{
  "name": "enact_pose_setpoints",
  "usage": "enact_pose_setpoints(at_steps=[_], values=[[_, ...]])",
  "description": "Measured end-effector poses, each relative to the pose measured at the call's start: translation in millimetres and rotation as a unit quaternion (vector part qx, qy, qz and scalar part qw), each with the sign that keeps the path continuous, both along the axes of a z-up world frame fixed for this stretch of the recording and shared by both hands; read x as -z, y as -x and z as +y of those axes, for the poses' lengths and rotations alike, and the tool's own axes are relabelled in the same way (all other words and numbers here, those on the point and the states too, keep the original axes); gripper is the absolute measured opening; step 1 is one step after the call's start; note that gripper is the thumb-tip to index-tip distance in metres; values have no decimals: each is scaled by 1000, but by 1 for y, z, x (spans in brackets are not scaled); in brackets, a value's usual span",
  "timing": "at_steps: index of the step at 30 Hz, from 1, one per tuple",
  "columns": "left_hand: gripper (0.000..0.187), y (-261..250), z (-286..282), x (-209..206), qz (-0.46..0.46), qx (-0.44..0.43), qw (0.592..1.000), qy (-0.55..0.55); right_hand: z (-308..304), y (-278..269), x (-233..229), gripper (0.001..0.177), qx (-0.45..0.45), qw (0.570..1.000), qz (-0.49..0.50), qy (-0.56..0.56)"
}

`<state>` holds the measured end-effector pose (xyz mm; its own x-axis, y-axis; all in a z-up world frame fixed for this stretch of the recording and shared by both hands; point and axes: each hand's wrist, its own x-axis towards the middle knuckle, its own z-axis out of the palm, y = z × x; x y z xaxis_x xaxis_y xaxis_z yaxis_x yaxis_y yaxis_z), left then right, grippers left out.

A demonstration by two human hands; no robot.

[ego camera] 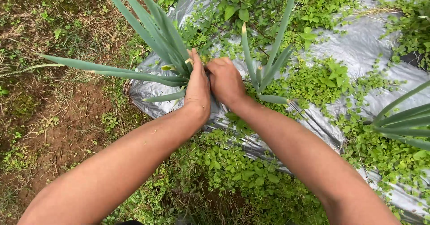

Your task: The person removes small weeds and grass from the base of a large green plant growing through a silver plastic sheet. They pull the unwanted vegetation by hand and discard it to the side, clearing the area around the plant's stem.

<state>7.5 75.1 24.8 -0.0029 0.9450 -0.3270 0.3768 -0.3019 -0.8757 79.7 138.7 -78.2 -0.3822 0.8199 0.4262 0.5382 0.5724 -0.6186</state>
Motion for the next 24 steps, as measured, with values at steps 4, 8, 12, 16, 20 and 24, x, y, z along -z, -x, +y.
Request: enact_pose_setpoints(at_steps=[4,8,12,16,20,24], values=[[47,5,-19,-20,-7,7,1000,4,15,21,-2,23,9,997,-79,-8],[52,7,-37,-31,-42,-22,999,4,17,25,-9,32,33,994,-106,-7],[56,9,-50,-42,-32,-31,999,-9,12,23,-25,44,44,997,-71,6],[62,16,-56,-48,-78,-52,995,-34,13,26,-27,25,43,995,-86,25],[66,22,-66,-61,-137,-65,987,-50,15,25,-33,10,42,997,-12,58],[67,26,-67,-64,-175,-77,980,-54,13,18,-40,12,7,998,15,66]])
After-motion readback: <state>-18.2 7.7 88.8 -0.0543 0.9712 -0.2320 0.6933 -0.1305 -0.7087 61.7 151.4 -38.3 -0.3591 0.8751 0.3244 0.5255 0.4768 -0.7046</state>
